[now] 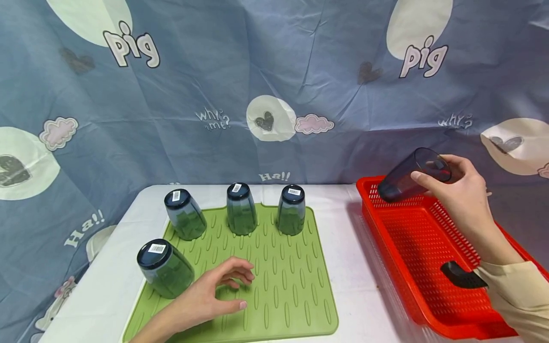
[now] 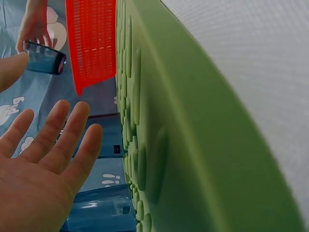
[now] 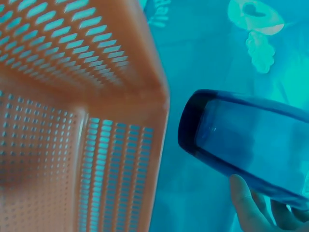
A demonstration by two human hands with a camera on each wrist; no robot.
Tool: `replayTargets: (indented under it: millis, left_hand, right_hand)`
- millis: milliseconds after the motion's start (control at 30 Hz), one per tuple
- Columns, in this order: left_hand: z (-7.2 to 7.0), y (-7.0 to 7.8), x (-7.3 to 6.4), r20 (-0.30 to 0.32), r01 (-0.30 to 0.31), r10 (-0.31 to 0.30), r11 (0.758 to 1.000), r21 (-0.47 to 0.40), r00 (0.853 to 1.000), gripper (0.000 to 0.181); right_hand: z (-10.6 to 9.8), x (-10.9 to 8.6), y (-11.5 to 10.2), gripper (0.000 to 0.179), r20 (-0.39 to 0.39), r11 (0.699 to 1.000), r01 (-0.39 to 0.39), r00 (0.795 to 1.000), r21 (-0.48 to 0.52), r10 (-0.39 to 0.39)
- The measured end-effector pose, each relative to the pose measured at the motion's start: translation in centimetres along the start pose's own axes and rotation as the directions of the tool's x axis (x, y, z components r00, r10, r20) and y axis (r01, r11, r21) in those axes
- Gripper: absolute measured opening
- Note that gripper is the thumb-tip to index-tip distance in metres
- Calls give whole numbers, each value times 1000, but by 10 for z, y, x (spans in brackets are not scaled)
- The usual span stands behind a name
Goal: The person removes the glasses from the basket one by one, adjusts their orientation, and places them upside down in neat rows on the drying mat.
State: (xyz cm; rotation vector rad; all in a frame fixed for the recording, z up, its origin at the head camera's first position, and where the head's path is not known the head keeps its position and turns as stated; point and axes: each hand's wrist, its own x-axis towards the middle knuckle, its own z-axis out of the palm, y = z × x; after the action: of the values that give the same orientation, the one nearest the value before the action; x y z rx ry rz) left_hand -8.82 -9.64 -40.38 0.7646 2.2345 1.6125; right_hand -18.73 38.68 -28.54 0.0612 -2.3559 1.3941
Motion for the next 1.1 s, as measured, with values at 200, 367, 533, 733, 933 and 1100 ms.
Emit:
replayTargets:
  millis: [200, 367, 533, 733, 933, 1100]
  left_hand:
    - [-1, 2, 1, -3, 4, -4, 1000, 1, 1000, 52]
    - [-1, 2, 1, 0, 10, -10, 1000, 4, 1000, 51]
    - [-2, 3, 0, -5, 9, -9, 1000, 5, 1000, 51]
    - [-2, 2, -1, -8, 8, -8, 1000, 1, 1000, 50]
    - [-2, 3, -1, -15, 4, -4, 1000, 1, 1000, 49]
    - [-3, 4, 0, -21, 14, -14, 1000, 0, 1000, 48]
  right_hand:
    - [4, -8, -8, 50, 0, 982, -10, 1000, 188, 10]
    - [9, -14, -13, 47, 21, 885, -18, 1000, 465, 10]
    - [13, -18, -18, 44, 26, 841, -9, 1000, 542, -7]
    - [17, -25, -23, 42, 14, 836, 15, 1000, 548, -27]
    - [21, -34, -31, 37, 5, 750, 4, 1000, 661, -10]
    - [24, -42, -38, 36, -6, 709, 1, 1000, 706, 4]
